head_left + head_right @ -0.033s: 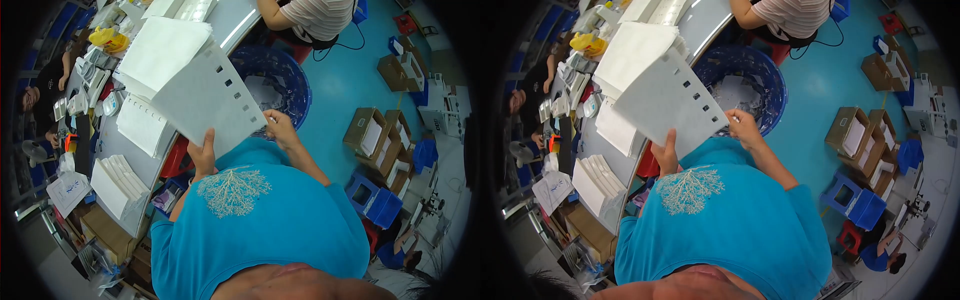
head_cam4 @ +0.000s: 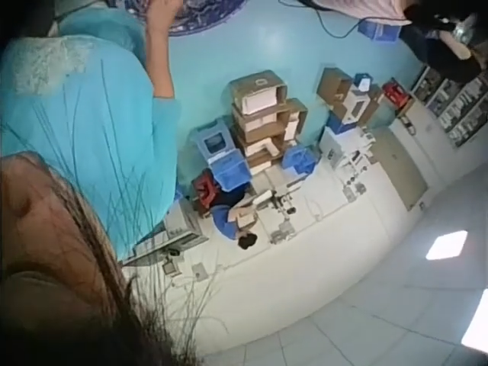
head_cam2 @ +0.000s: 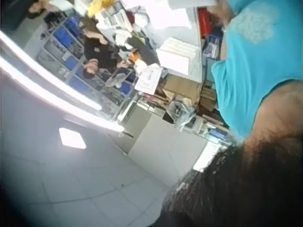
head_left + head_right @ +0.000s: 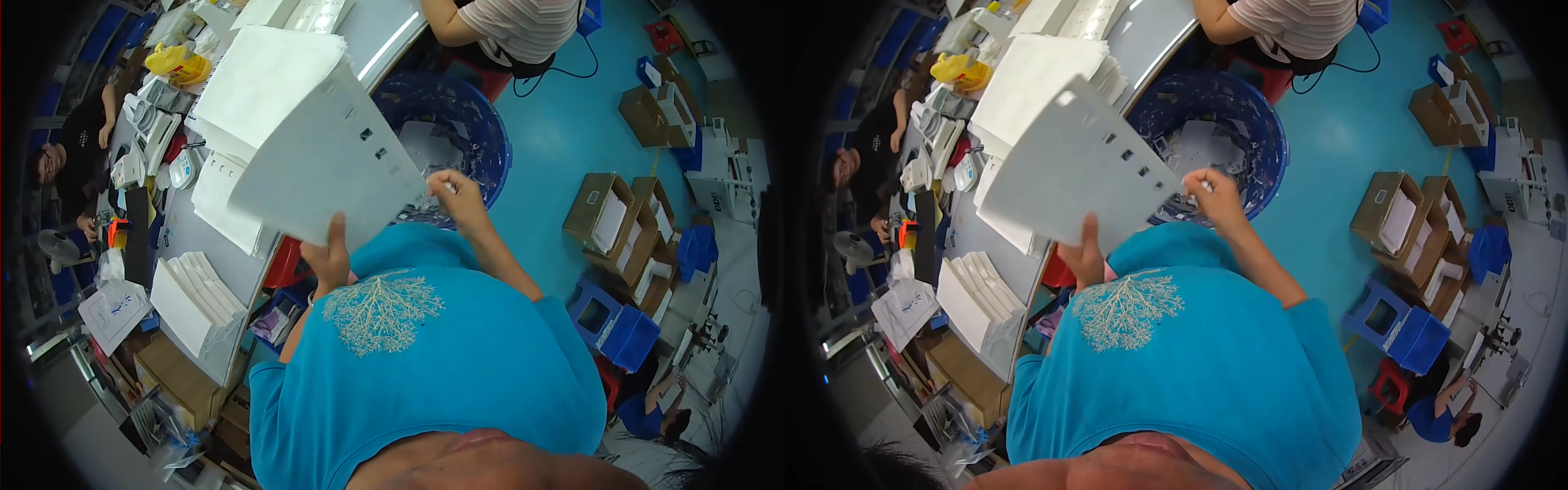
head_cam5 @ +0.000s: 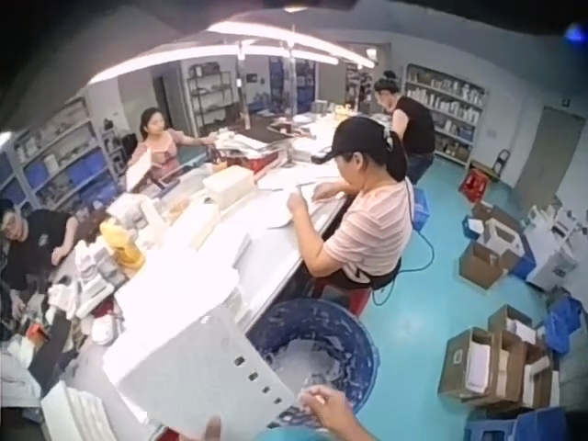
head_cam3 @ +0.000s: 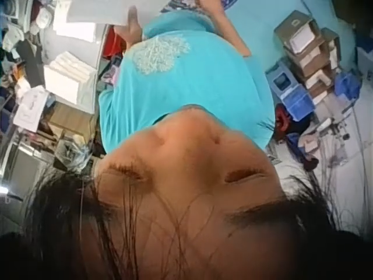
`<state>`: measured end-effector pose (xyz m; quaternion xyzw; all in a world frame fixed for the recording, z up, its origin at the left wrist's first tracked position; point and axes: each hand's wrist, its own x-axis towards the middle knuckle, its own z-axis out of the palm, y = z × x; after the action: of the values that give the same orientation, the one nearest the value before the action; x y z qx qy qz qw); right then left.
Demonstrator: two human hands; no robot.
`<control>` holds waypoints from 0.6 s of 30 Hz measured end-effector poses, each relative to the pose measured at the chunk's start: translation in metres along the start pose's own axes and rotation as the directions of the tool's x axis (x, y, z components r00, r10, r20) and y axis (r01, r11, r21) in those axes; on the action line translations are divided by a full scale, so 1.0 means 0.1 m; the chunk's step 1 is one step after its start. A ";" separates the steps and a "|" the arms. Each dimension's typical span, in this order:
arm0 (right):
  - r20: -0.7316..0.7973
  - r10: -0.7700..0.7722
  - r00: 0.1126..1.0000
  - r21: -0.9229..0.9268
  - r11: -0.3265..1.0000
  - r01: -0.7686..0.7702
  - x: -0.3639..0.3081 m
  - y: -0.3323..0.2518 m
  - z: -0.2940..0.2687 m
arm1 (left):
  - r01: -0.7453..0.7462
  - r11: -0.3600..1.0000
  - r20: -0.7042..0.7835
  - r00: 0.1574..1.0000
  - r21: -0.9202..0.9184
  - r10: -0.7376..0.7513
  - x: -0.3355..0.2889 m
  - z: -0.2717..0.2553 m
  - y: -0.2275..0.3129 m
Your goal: Sorting and inspecting paper sheets at a workstation and placing them into a bin.
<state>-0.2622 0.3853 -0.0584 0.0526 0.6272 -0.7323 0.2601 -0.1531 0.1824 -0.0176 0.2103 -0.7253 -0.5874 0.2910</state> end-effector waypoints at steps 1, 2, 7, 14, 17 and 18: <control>0.003 0.015 1.000 0.008 1.000 -0.015 0.08 -0.04 -0.03 | -0.183 0.979 -0.066 0.980 0.085 0.189 -0.03 -0.12 -0.02; -0.018 -0.119 0.993 -0.131 0.985 0.115 0.16 -0.07 -0.06 | -0.144 0.988 -0.136 0.979 0.054 0.150 -0.02 -0.29 -0.02; 0.064 -0.357 0.932 -0.416 0.839 0.350 0.63 -0.02 -0.38 | -0.123 0.991 -0.311 0.945 -0.059 0.098 0.46 -0.86 0.39; -0.091 -0.432 0.897 -0.328 0.864 0.383 0.95 0.22 -0.48 | 0.064 0.967 -0.340 0.929 -0.248 -0.149 0.97 -1.72 0.20; -0.062 -0.401 0.914 -0.230 0.897 0.378 1.01 0.30 -0.47 | 0.466 0.838 -0.545 0.797 0.283 -0.259 0.99 -2.16 -0.54; -0.120 -0.354 0.928 -0.158 0.929 0.334 1.02 0.32 -0.47 | 0.349 0.764 -0.524 0.851 0.543 -0.016 0.87 -2.21 -0.78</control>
<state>-0.3477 0.3955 -0.1377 -0.0224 0.6919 -0.7168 0.0837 -0.0724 -0.0527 -0.0471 0.5075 -0.7539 -0.2693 0.3186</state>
